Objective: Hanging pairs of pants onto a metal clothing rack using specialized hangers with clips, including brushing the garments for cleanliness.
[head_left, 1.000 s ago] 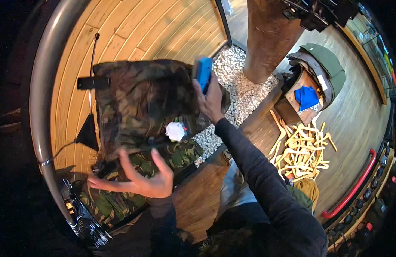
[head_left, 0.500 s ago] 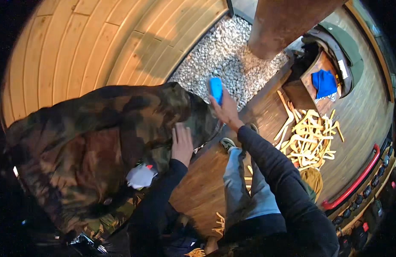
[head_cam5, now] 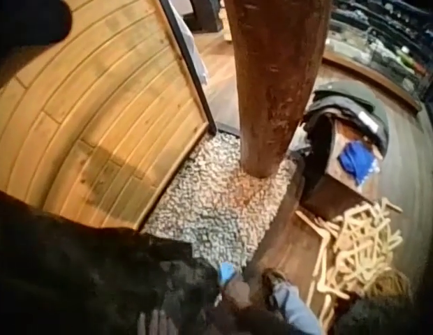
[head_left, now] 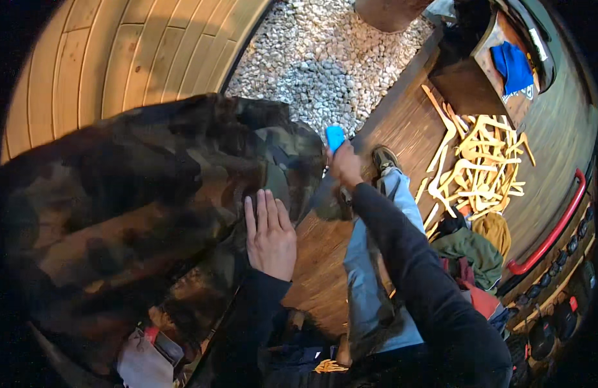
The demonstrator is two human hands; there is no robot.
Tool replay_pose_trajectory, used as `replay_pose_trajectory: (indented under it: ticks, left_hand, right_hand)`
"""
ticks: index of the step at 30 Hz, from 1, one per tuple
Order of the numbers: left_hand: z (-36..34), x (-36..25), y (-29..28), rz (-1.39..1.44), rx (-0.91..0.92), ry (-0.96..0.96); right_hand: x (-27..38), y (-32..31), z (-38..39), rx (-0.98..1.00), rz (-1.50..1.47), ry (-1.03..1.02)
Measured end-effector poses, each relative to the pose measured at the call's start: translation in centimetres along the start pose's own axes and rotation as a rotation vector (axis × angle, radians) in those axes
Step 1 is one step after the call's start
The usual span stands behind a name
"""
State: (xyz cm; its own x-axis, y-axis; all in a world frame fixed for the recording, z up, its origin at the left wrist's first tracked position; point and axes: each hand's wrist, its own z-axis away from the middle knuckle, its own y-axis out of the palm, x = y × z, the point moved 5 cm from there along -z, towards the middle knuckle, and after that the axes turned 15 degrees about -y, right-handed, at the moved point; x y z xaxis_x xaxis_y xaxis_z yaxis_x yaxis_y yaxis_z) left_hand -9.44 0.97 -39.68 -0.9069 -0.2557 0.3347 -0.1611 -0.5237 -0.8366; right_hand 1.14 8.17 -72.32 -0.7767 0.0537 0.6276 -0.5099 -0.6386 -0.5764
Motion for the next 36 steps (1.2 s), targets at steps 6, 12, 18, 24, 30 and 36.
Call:
replay_pose_trajectory:
  ticks: [6,12,18,24,30,36]
  left_hand:
    - [0.2,2.7,1.8,0.027,-0.031,-0.027]
    - [-0.8,1.9,0.7,0.058,-0.095,-0.012]
    - [-2.8,1.6,2.1,0.097,-0.165,-0.055]
    - [-1.9,-0.1,-1.6,0.86,-0.384,0.284]
    - [9.1,3.8,-12.3,0.955,-0.962,0.181]
    - [11.9,5.3,-16.0,0.805,-1.086,0.139]
  right_hand:
    - [15.2,-9.2,1.2,-0.196,-0.447,-0.429]
    - [17.1,-4.9,1.9,-0.043,-0.334,-0.682]
    - [-3.3,-3.1,2.5,-0.202,0.101,-0.001]
    - [11.4,-14.5,6.3,-0.261,-0.32,-0.465]
    - [28.8,-24.6,16.5,-0.415,-0.652,-0.907]
    - [23.1,-11.9,14.1,-0.131,-0.258,-0.648]
